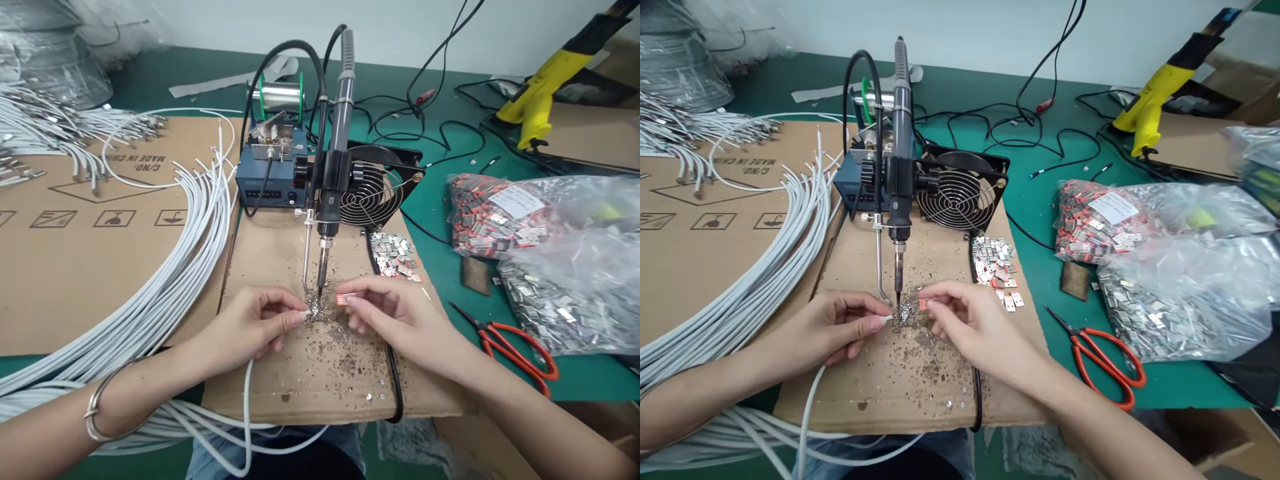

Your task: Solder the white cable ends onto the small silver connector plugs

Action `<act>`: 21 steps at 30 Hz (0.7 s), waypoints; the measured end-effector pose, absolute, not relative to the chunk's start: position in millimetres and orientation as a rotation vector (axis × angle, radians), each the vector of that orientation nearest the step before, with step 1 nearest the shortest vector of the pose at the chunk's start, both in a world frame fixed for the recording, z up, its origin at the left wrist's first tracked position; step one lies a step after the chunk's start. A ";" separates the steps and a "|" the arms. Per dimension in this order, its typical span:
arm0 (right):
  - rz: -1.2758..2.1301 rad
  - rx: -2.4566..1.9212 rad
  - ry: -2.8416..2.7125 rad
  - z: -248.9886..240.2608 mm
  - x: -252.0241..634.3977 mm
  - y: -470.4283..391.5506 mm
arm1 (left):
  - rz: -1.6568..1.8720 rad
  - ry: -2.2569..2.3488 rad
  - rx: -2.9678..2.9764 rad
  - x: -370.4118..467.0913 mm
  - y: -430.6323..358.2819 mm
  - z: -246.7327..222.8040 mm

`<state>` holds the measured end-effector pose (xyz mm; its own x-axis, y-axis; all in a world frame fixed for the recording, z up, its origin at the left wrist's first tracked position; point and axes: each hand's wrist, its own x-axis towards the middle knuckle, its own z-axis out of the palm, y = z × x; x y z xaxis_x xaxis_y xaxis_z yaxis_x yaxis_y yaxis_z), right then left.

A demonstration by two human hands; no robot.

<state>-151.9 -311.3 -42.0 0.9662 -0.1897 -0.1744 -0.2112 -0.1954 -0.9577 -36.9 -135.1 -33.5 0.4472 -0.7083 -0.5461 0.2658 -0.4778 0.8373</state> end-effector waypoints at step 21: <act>0.108 -1.265 0.415 -54.7 -139.9 -297.9 | -1.237 -0.348 1.584 -39.3 -134.9 -40.6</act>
<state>-139.9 -297.9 -54.7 0.9209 -0.1472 -0.3610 -0.3044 0.3072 -0.9017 -39.3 -134.9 -40.6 0.4237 -0.7333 -0.5318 0.3489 -0.4096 0.8429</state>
